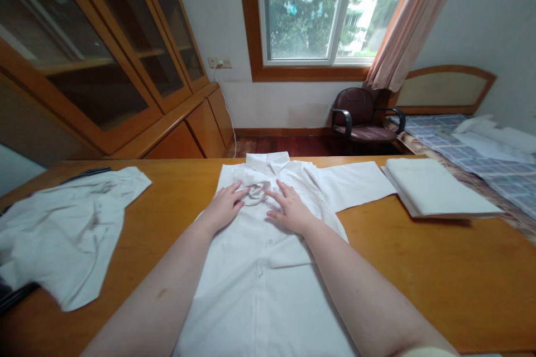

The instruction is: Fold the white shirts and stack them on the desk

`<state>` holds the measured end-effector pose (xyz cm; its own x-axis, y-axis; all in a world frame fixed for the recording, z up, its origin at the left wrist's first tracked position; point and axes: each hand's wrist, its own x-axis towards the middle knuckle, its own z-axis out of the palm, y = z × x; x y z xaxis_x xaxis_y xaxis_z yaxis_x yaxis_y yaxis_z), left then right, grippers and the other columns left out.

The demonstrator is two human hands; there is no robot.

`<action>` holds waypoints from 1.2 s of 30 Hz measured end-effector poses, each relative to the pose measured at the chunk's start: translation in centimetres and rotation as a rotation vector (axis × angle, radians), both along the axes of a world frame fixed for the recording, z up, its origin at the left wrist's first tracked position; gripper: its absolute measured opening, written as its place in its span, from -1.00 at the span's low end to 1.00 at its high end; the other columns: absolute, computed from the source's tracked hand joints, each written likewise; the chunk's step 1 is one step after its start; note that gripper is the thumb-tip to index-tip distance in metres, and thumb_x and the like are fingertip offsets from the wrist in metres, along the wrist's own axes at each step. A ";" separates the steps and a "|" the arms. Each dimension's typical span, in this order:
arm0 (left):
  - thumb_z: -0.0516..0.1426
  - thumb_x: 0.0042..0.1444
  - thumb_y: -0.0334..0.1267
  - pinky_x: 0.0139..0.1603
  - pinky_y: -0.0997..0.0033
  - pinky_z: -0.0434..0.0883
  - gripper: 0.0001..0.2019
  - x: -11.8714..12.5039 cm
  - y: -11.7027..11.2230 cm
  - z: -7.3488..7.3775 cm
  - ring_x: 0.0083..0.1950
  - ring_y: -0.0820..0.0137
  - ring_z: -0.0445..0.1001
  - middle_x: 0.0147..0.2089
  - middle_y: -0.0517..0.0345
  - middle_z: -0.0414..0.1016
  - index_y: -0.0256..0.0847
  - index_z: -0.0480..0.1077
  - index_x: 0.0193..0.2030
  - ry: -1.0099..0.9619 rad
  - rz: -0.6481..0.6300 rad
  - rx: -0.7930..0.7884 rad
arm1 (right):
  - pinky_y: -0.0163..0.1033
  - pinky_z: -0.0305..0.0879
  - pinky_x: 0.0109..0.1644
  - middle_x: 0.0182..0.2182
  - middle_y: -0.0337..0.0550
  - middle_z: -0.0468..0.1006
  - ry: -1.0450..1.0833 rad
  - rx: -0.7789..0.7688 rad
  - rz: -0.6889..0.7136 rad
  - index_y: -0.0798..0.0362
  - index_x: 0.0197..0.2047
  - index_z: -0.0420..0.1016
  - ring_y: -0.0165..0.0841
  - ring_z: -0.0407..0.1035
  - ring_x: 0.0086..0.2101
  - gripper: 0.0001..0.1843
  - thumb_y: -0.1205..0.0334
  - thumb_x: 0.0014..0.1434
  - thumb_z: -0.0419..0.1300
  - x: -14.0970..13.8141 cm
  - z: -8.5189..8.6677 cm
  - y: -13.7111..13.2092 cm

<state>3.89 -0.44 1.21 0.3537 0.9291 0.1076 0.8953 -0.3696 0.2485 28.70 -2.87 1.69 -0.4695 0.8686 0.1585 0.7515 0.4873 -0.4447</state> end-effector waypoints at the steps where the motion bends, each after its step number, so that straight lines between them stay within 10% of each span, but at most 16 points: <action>1: -0.03 0.21 -0.25 0.31 0.02 0.01 -0.57 0.2 -0.1 0.1 0.34 0.20 0.09 0.37 0.14 0.09 0.08 0.26 0.21 0.007 -0.043 -0.016 | 0.06 -0.18 0.30 0.36 0.00 -0.15 0.009 -0.011 0.051 -0.11 0.30 0.13 -0.17 -0.22 0.31 -0.37 -0.05 0.20 0.09 0.0 0.2 -0.1; 13: -0.06 0.22 -0.24 0.33 0.03 -0.06 -0.62 0.8 -0.8 1.5 0.33 0.29 0.11 0.26 0.26 0.27 0.09 0.37 0.11 -0.044 -0.304 -0.169 | 0.16 -0.30 0.27 0.35 0.22 -0.20 -0.145 -0.056 -0.274 0.14 0.17 0.25 -0.02 -0.23 0.30 -0.38 -0.13 0.22 -0.04 -0.6 -1.7 0.7; 26: -0.09 0.23 -0.04 0.20 0.10 0.15 -0.55 -1.8 0.4 0.5 0.28 0.17 0.20 0.25 -0.07 0.28 -0.14 0.27 0.18 0.018 0.235 -0.063 | 0.08 -0.21 0.25 0.32 0.40 -0.21 -0.068 -0.062 -0.748 0.35 0.35 -0.13 0.09 -0.15 0.27 -0.09 -0.17 0.17 -0.03 0.3 -2.6 1.8; 36: -0.02 0.14 -0.03 -0.18 0.19 0.37 -0.63 -5.0 1.9 0.2 -0.06 0.07 0.47 -0.11 -0.13 0.54 -0.16 0.46 -0.10 -0.094 0.659 -0.029 | -0.13 0.07 0.18 0.08 0.20 0.37 0.373 0.054 -0.681 0.27 0.08 0.38 -0.15 0.21 0.10 -0.42 -0.01 0.19 -0.04 2.1 -2.1 2.6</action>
